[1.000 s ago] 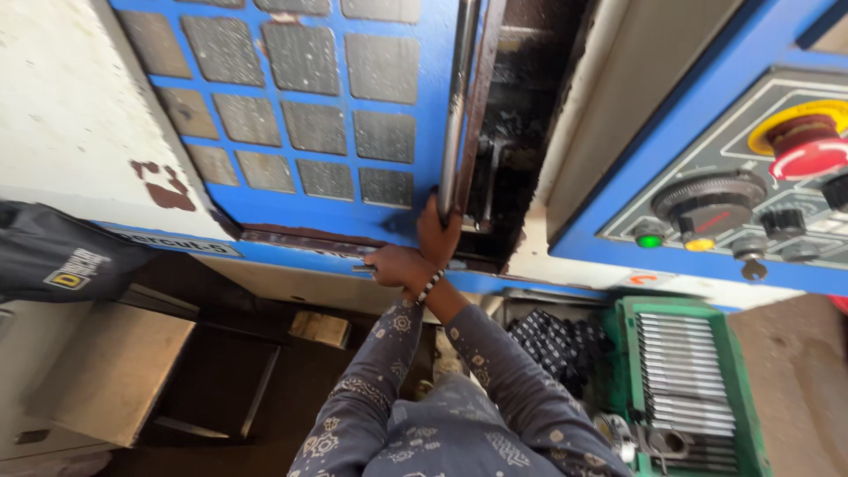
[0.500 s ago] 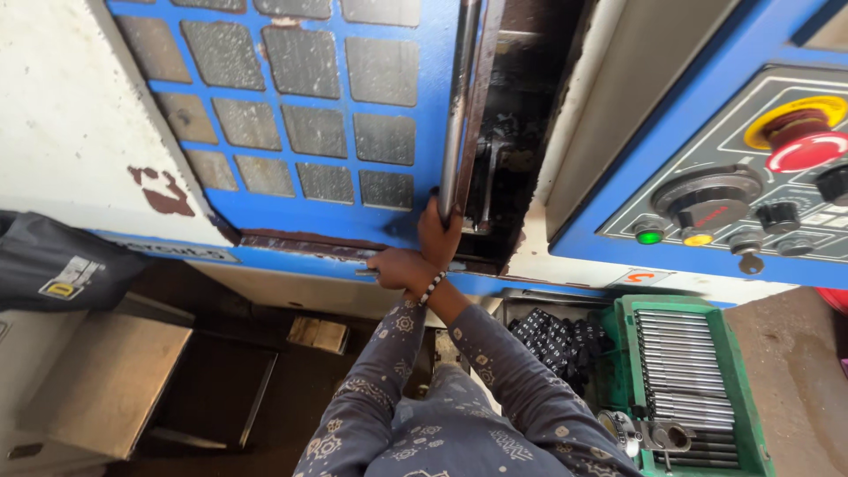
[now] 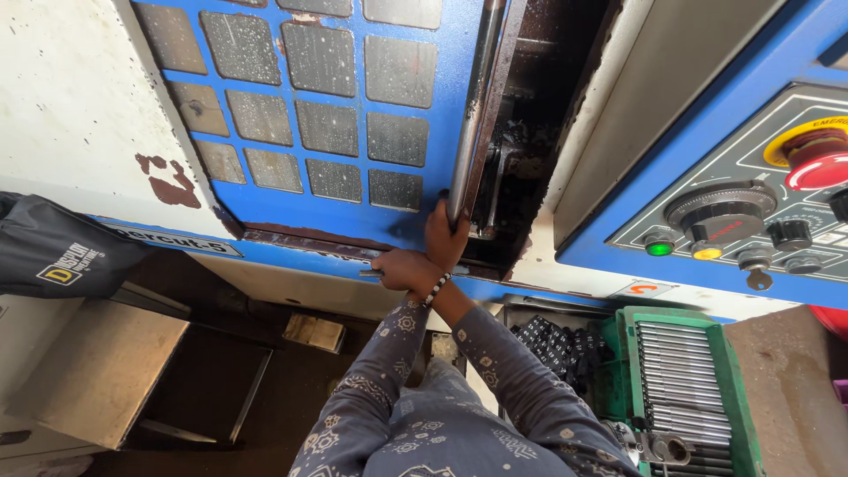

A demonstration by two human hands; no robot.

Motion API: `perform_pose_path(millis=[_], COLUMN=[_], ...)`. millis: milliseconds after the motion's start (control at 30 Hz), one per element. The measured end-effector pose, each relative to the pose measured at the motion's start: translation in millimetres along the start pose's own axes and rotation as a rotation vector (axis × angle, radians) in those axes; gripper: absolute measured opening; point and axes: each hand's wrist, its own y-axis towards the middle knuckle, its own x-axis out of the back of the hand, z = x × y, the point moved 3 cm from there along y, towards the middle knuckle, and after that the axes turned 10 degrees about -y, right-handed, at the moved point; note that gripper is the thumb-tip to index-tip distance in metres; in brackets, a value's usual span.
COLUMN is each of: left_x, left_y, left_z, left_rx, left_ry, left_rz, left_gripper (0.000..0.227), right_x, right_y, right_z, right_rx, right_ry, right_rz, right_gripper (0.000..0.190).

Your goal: The person repeatedly picks small metal rods from a green tray, inserts them into a blue industrial machine, closes the door, and retrieves processed rods. The person uses a dial indicator to measure the rods and places them back into the tray.

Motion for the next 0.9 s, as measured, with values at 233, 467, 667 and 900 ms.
perform_pose_path(millis=[233,467,667,900], left_x=[0,3,5,5], left_y=[1,3,6,5], left_z=[-5,-11,-15,-13], left_rx=[-0.004,0.088,0.066,0.054], left_ry=[-0.004,-0.038,-0.054,-0.082], left_rz=[0.0,0.061,0.073,0.076], left_gripper=[0.025,0.023,0.025,0.026], right_x=[-4,-7,-9,-11], right_y=[3,5,5,8], right_z=[-3,-5,-6,-6], right_rx=[-0.005,0.033,0.004,0.016], right_ry=[-0.022,-0.017,0.012,0.007], right_rz=[-0.001,-0.05,-0.058,-0.051], right_gripper=[0.022,0.02,0.023,0.021])
